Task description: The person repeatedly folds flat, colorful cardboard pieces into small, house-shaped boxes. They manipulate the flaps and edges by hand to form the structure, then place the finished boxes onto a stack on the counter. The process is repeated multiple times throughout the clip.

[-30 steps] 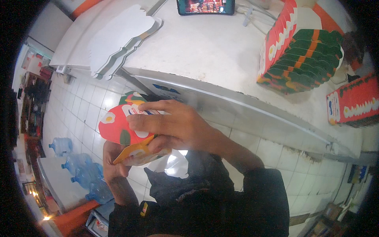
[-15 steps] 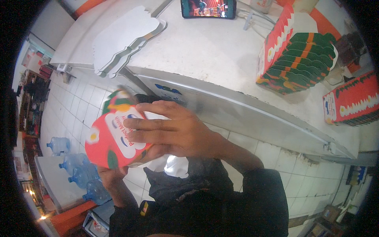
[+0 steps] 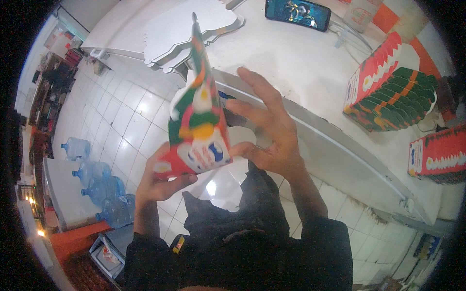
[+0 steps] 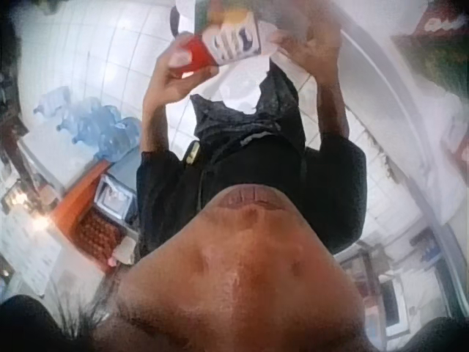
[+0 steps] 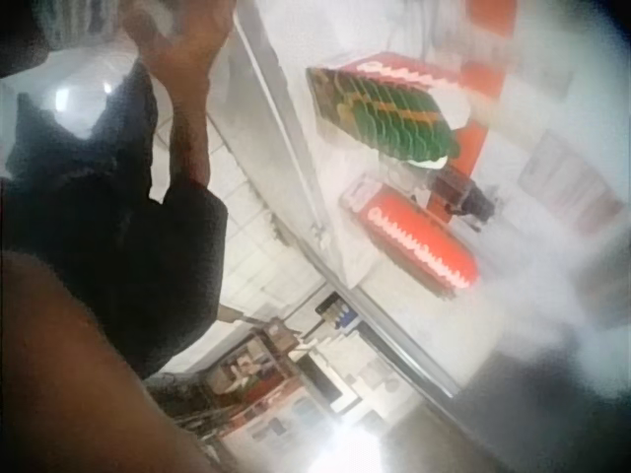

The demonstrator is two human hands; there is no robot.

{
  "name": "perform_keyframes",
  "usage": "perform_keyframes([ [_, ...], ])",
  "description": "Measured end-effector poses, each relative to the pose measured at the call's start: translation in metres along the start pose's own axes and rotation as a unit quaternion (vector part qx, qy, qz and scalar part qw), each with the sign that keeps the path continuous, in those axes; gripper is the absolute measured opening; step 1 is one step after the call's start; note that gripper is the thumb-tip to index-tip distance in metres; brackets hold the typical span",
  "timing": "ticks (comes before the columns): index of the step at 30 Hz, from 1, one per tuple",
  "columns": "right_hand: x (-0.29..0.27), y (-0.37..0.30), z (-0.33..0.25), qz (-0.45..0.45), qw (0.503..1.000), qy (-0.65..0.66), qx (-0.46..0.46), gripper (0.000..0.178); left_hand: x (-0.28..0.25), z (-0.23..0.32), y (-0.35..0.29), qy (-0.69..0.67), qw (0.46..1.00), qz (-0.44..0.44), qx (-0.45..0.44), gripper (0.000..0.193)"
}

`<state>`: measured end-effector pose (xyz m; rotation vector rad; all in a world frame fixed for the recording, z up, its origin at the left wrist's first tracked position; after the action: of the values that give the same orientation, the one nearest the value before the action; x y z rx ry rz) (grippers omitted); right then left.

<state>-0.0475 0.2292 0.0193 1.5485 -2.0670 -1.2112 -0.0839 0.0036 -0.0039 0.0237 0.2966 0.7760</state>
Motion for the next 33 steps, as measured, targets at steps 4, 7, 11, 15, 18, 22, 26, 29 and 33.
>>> perform_keyframes([
  [4,0.016,0.001,-0.009,-0.031,0.999,0.000,-0.014,0.059,-0.003,0.006,-0.003,-0.112,0.993,-0.038,-0.004,0.053],
  [7,0.022,0.002,-0.012,-0.036,0.999,0.031,-0.023,0.060,0.000,0.006,0.002,-0.169,0.984,-0.043,-0.034,0.060],
  [11,0.015,0.008,-0.019,-0.009,1.000,0.029,0.003,0.064,-0.001,-0.009,-0.003,-0.163,0.971,-0.065,-0.162,0.084],
  [15,0.026,-0.002,-0.018,-0.036,0.999,0.016,-0.017,0.064,0.002,-0.005,-0.002,-0.303,0.949,-0.034,-0.077,0.079],
  [18,0.031,-0.007,-0.021,-0.047,0.998,0.001,-0.036,0.064,0.004,-0.004,0.004,-0.363,0.929,-0.003,-0.075,0.080],
  [22,0.028,-0.008,-0.027,-0.039,0.992,-0.062,-0.103,0.064,0.004,0.006,0.002,-0.244,0.966,0.000,-0.089,0.067],
  [26,0.026,-0.005,-0.037,-0.025,0.990,-0.081,-0.114,0.064,0.002,0.013,-0.003,-0.100,0.985,0.014,-0.143,0.038],
  [29,0.026,-0.005,-0.040,-0.025,0.993,-0.059,-0.097,0.059,0.004,0.015,-0.004,-0.125,0.983,-0.005,-0.132,0.038],
  [33,0.028,-0.007,-0.042,-0.020,0.995,-0.024,-0.098,0.054,0.014,0.015,0.003,-0.181,0.981,-0.043,-0.061,0.042],
])
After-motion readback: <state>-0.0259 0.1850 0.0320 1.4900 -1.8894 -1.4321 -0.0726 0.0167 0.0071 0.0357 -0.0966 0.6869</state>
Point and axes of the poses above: each hand's wrist, its own y-axis towards the middle knuckle, its own x-axis out of the palm, z = x × y, the point moved 6 cm from there along y, towards the middle knuckle, and after that the axes turned 4 degrees about z, right-handed, at the moved point
